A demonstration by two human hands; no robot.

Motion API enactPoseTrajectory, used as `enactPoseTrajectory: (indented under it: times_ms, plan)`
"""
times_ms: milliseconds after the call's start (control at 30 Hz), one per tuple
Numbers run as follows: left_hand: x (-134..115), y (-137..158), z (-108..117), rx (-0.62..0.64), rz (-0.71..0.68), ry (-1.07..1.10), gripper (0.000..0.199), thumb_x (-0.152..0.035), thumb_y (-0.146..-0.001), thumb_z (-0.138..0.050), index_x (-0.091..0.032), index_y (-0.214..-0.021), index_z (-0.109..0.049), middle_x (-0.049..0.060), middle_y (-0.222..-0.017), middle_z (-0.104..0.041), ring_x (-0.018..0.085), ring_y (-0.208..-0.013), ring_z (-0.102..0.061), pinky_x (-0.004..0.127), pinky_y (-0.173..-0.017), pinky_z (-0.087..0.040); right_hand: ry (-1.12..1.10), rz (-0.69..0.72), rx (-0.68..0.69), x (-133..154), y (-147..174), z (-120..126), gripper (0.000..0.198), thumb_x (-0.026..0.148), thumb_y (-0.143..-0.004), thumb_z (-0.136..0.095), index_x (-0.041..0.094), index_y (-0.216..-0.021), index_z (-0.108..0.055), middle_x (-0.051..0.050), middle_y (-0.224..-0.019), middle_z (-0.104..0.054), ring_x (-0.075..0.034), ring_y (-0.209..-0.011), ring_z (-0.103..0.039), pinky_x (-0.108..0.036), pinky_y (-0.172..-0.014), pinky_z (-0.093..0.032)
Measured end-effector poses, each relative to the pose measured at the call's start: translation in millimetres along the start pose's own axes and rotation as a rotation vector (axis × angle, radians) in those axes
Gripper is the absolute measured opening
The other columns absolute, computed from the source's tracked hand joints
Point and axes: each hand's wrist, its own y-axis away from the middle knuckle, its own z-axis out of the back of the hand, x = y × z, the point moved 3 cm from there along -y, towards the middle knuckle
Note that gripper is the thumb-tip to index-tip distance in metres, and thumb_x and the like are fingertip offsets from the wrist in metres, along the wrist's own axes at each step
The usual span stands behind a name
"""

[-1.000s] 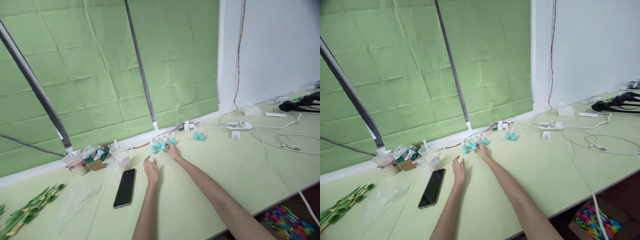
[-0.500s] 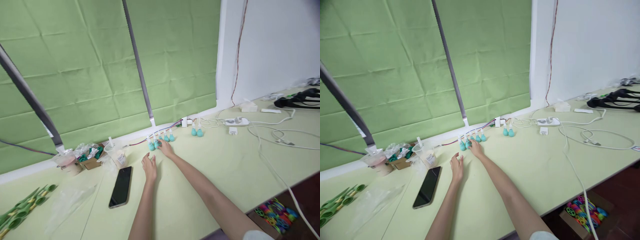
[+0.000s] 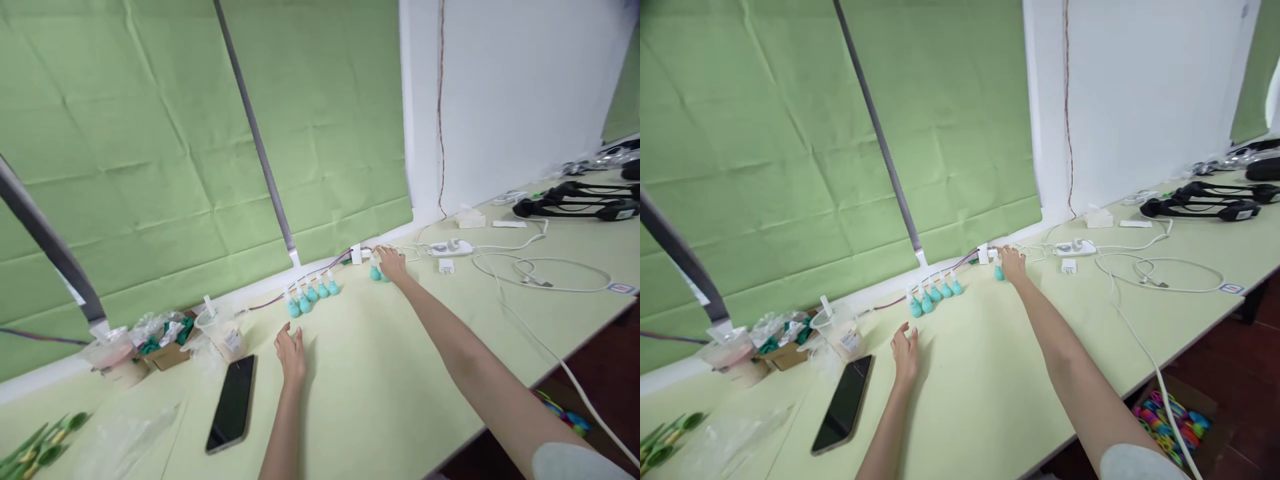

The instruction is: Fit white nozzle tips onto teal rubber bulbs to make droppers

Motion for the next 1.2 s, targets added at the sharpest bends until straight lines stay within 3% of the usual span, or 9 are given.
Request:
enactPoseTrajectory:
  times_ms: [100,233,367,500,600,667,767,1000,1200]
  plan:
    - [2.8,-0.7,0.5,-0.013,0.018,-0.014,0.052,-0.047,-0.085,-0.03,-0.009,-0.119,-0.04,0.016,-0.121,-0.047,0.028,-0.118,-0.037,0.044,-0.1,-0.029,-0.05,0.034,0.1,-15.6,-5.4,4.6,0.033,0.003,-0.077,-0.044,0.012,-0.105,-0.059,-0.017,-0.099,-0.06,-0.024,-0.094,-0.055,-0.034,-0.078,-0.037]
    - [-3.1,2.1,4.2,-0.032,-0.053,-0.027,0.05,-0.045,-0.085,-0.031,-0.009,-0.118,-0.041,0.016,-0.12,-0.047,0.026,-0.117,-0.039,0.042,-0.101,-0.029,-0.161,0.122,0.132,-4.4,-4.2,18.2,0.021,0.002,-0.07,-0.054,0.009,-0.086,-0.066,-0.016,-0.086,-0.064,-0.021,-0.082,-0.059,-0.027,-0.069,-0.038]
    - [-28.4,15.3,7.5,-0.036,-0.264,-0.034,0.05,-0.043,-0.084,-0.039,-0.011,-0.123,-0.039,0.016,-0.123,-0.046,0.025,-0.118,-0.039,0.043,-0.101,-0.029,-0.329,0.321,0.195,44.9,29.9,26.6,0.014,0.014,-0.065,-0.065,0.02,-0.076,-0.069,-0.002,-0.075,-0.068,-0.014,-0.073,-0.061,-0.02,-0.064,-0.039]
    - [-51.4,29.8,6.5,0.052,-0.41,-0.044,0.051,-0.039,-0.082,-0.045,-0.016,-0.127,-0.039,0.013,-0.125,-0.049,0.024,-0.118,-0.042,0.041,-0.099,-0.034,-0.759,0.5,0.248,110.6,96.8,18.0,0.008,0.026,-0.062,-0.067,0.024,-0.069,-0.07,0.0,-0.068,-0.068,-0.016,-0.064,-0.061,-0.024,-0.061,-0.041]
    - [-54.7,32.0,8.1,0.127,-0.405,-0.069,0.034,-0.033,-0.085,-0.038,-0.021,-0.112,-0.055,0.009,-0.106,-0.061,0.022,-0.101,-0.055,0.037,-0.087,-0.043,-0.945,0.379,0.233,137.3,136.3,-0.3,0.009,0.03,-0.058,-0.069,0.024,-0.065,-0.07,0.001,-0.066,-0.068,-0.016,-0.062,-0.06,-0.025,-0.06,-0.041]
    - [-54.0,30.6,11.1,0.137,-0.422,-0.102,0.027,-0.032,-0.084,-0.041,-0.022,-0.099,-0.062,0.008,-0.094,-0.064,0.021,-0.091,-0.058,0.035,-0.079,-0.045,-1.061,0.256,0.259,141.5,150.7,-12.7,0.012,0.03,-0.056,-0.07,0.023,-0.066,-0.07,0.0,-0.064,-0.068,-0.016,-0.061,-0.06,-0.025,-0.059,-0.042]
    - [-53.5,29.4,13.1,0.137,-0.472,-0.197,0.022,-0.031,-0.079,-0.051,-0.022,-0.093,-0.065,0.007,-0.088,-0.065,0.022,-0.086,-0.058,0.035,-0.075,-0.045,-1.179,0.164,0.295,137.6,158.9,-21.5,0.01,0.028,-0.056,-0.07,0.021,-0.063,-0.069,-0.002,-0.065,-0.069,-0.017,-0.061,-0.06,-0.026,-0.058,-0.043]
    - [-56.4,33.0,10.9,0.076,-0.495,-0.348,0.026,-0.038,-0.081,-0.047,-0.02,-0.088,-0.065,0.008,-0.081,-0.062,0.021,-0.079,-0.056,0.034,-0.072,-0.043,-1.175,0.186,0.236,135.5,163.2,-16.5,0.012,0.032,-0.062,-0.067,0.02,-0.064,-0.068,-0.002,-0.066,-0.069,-0.017,-0.06,-0.061,-0.027,-0.06,-0.045]
    - [-49.7,30.2,15.9,-0.034,-0.412,-0.382,0.029,-0.042,-0.083,-0.042,-0.02,-0.081,-0.061,0.007,-0.077,-0.061,0.021,-0.077,-0.056,0.034,-0.071,-0.042,-1.297,0.248,0.085,127.8,159.3,-11.0,0.013,0.031,-0.065,-0.063,0.02,-0.062,-0.059,-0.004,-0.077,-0.066,-0.019,-0.076,-0.062,-0.028,-0.062,-0.048]
